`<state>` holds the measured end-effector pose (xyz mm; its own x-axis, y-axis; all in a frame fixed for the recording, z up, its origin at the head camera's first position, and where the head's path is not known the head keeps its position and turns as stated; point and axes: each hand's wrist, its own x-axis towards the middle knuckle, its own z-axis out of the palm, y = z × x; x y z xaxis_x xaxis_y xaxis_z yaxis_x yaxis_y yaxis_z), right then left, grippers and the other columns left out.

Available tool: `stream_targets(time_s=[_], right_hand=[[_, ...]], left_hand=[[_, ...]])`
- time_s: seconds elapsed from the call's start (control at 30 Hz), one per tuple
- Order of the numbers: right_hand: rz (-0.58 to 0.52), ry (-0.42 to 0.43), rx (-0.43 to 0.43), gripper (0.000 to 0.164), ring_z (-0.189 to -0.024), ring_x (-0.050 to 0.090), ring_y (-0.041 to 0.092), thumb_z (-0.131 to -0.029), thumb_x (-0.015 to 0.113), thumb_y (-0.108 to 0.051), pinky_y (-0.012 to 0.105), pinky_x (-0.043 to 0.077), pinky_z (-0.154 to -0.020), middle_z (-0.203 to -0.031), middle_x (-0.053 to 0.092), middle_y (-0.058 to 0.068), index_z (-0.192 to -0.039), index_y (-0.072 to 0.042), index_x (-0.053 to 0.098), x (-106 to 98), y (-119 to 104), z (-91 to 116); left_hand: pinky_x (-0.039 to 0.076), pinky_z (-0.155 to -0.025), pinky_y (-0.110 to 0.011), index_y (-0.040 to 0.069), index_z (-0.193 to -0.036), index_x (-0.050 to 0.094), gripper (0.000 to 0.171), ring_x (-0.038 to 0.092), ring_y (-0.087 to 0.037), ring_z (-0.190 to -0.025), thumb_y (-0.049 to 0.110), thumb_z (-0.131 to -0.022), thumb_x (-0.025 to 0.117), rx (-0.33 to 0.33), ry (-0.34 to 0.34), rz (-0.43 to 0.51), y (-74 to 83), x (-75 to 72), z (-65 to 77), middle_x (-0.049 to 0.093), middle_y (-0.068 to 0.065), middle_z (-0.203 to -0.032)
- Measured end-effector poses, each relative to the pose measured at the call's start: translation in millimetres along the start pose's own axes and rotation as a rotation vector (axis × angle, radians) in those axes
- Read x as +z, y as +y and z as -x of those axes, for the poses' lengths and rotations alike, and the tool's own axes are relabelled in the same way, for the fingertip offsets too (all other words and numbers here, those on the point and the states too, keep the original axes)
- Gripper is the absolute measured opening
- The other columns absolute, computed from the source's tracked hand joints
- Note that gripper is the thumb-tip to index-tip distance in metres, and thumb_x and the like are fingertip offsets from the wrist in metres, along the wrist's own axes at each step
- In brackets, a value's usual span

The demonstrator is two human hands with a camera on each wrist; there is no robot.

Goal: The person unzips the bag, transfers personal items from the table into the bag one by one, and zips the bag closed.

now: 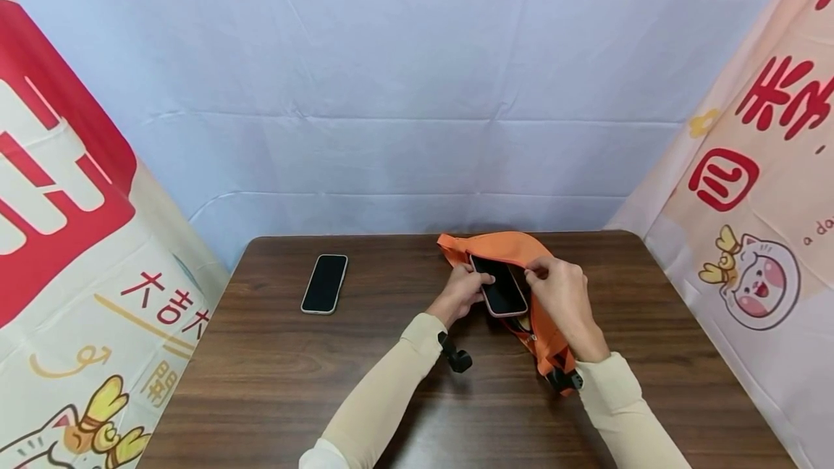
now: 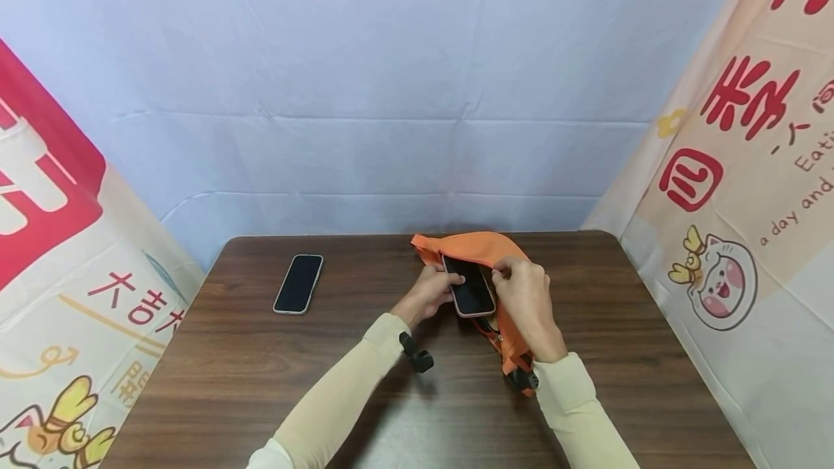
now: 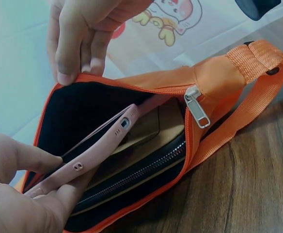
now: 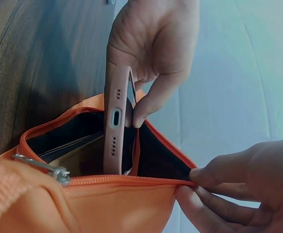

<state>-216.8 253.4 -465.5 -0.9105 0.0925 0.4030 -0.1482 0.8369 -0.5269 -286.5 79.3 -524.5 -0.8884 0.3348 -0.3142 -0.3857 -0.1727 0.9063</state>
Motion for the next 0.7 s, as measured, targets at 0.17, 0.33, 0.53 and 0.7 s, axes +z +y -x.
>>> stream_targets(time_s=[0.17, 0.33, 0.53, 0.7], right_hand=[[-0.006, -0.002, 0.001, 0.008, -0.078, 0.074, 0.032, -0.096, 0.075, -0.005, 0.056, 0.06, -0.073, -0.088, 0.079, 0.016, -0.099, 0.0, 0.081, 0, -1, 0], [-0.011, 0.005, -0.006, 0.008, -0.077, 0.074, 0.032, -0.095, 0.076, -0.004, 0.056, 0.06, -0.073, -0.088, 0.079, 0.017, -0.099, 0.0, 0.082, 0, -1, 0], [-0.004, 0.016, -0.014, 0.007, -0.077, 0.075, 0.032, -0.095, 0.076, -0.004, 0.056, 0.06, -0.072, -0.087, 0.079, 0.016, -0.097, 0.0, 0.082, 0, 1, 1], [-0.006, 0.014, -0.012, 0.006, -0.076, 0.074, 0.032, -0.095, 0.076, -0.004, 0.054, 0.062, -0.069, -0.087, 0.079, 0.017, -0.097, 0.0, 0.081, 0, 1, 1]], left_hand=[[0.061, -0.076, -0.033, -0.005, -0.123, 0.052, 0.03, 0.066, -0.02, -0.077, 0.0, -0.098, 0.068, -0.008, 0.026, -0.016, 1.5, 3.1, -0.4, 0.062, -0.011, -0.104], [0.045, -0.062, -0.028, -0.001, -0.118, 0.046, 0.031, 0.036, -0.011, -0.057, 0.0, -0.098, 0.069, -0.013, 0.046, -0.022, 3.7, 6.9, 0.1, 0.048, -0.004, -0.091], [0.043, -0.06, -0.027, 0.002, -0.111, 0.044, 0.027, 0.037, -0.011, -0.057, 0.0, -0.098, 0.068, -0.005, 0.049, -0.014, 3.0, 11.2, -1.9, 0.046, -0.004, -0.093], [0.049, -0.061, -0.027, 0.006, -0.106, 0.045, 0.025, 0.035, -0.01, -0.054, -0.002, -0.098, 0.067, -0.001, 0.051, 0.023, 2.2, 14.5, -4.0, 0.046, -0.001, -0.08]])
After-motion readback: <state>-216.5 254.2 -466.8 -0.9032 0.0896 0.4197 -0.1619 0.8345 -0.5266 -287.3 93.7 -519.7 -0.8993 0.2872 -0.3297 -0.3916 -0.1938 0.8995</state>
